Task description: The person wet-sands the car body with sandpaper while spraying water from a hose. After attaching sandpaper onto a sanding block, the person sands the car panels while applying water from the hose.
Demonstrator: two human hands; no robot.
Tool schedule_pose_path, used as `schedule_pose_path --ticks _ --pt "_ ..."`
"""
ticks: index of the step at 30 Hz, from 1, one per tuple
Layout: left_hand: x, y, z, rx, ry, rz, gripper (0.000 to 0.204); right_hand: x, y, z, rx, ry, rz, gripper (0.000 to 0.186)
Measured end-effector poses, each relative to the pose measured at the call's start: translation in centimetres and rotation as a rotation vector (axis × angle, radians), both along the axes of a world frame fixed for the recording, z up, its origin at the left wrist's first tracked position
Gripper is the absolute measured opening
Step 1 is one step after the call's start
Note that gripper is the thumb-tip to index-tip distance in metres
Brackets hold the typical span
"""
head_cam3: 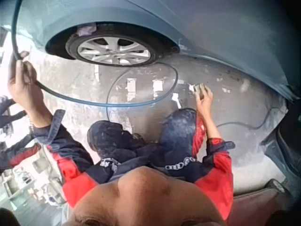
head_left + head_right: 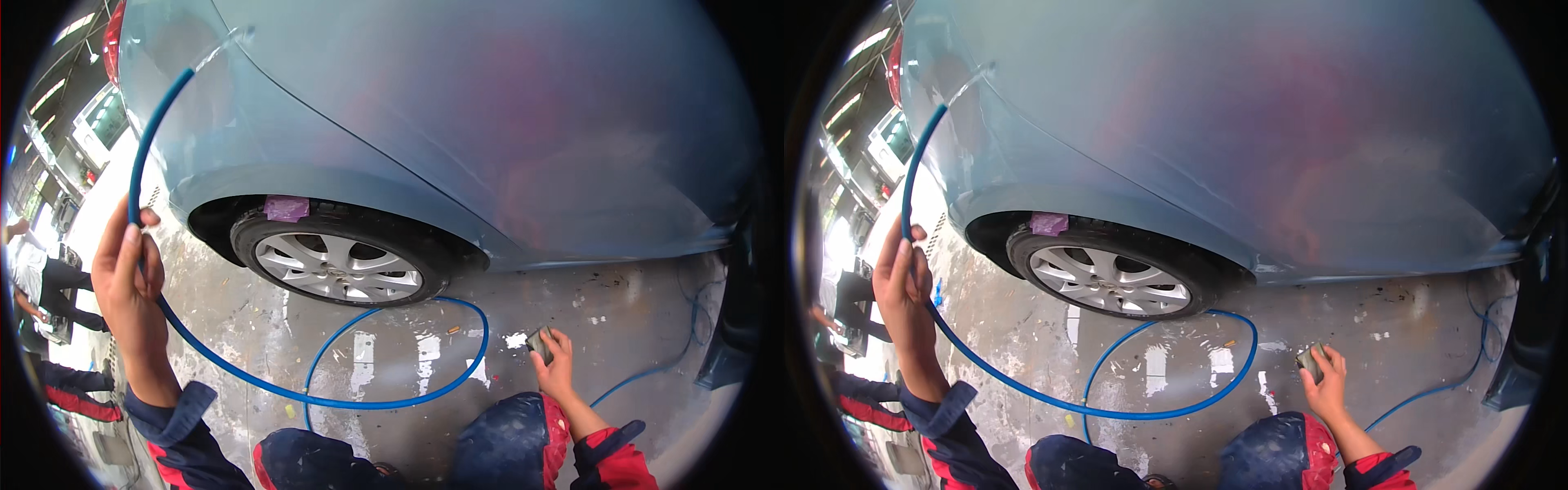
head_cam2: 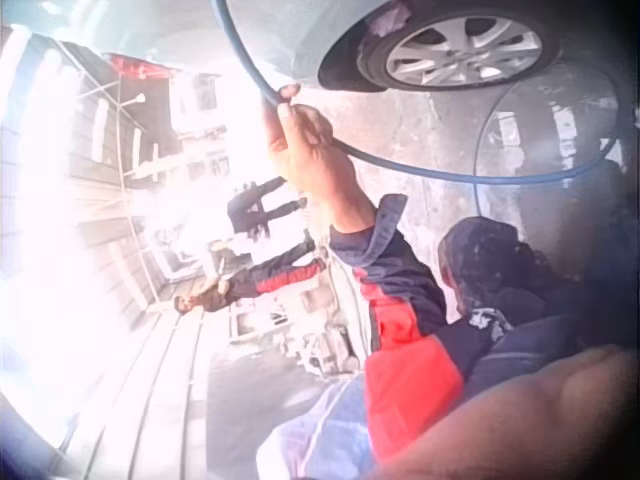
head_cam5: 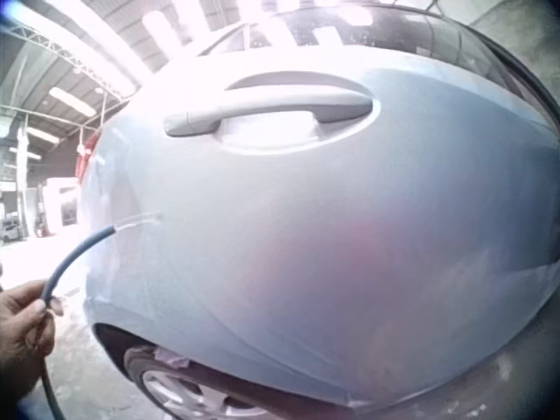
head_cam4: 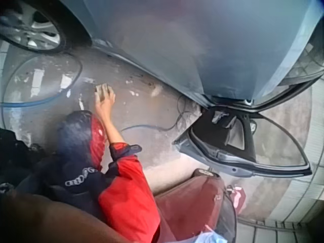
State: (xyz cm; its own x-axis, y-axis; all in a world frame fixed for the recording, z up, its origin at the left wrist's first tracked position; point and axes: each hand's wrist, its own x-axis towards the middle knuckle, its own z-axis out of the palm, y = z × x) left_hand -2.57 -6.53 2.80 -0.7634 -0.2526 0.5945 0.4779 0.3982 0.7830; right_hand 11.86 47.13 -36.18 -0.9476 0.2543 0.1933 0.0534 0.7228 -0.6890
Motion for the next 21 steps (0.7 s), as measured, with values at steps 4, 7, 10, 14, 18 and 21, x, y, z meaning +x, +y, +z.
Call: schedule_pose_path --ticks 4,7,10,14,18,21 --pt "-0.3 3.6 1.9 -0.094 -0.137 -0.101 0.044 2.4 -1.0 -4.8 -0.109 -0.094 -0.028 0.058" --pt "1.4 6.8 -0.2 -0.093 -0.351 -0.262 0.042 3.0 -1.9 -6.4 -0.138 -0.205 0.041 0.055" --pt "1.9 7.9 -0.9 -0.111 -0.279 -0.234 0.046 3.1 -2.5 -7.1 -0.227 -0.259 0.07 0.053" --pt "1.9 8.2 -2.3 -0.157 -0.255 -0.208 0.044 3.0 -2.7 -7.6 -0.251 -0.253 0.12 0.054" --pt "3.2 10.1 -9.4 -0.047 -0.669 -0.454 0.041 2.9 -2.8 -8.0 -0.233 -0.249 0.085 0.052" --pt "4.0 11.1 -15.4 0.042 -0.779 -0.505 0.039 3.0 -2.7 -8.4 -0.226 -0.258 0.066 0.05"
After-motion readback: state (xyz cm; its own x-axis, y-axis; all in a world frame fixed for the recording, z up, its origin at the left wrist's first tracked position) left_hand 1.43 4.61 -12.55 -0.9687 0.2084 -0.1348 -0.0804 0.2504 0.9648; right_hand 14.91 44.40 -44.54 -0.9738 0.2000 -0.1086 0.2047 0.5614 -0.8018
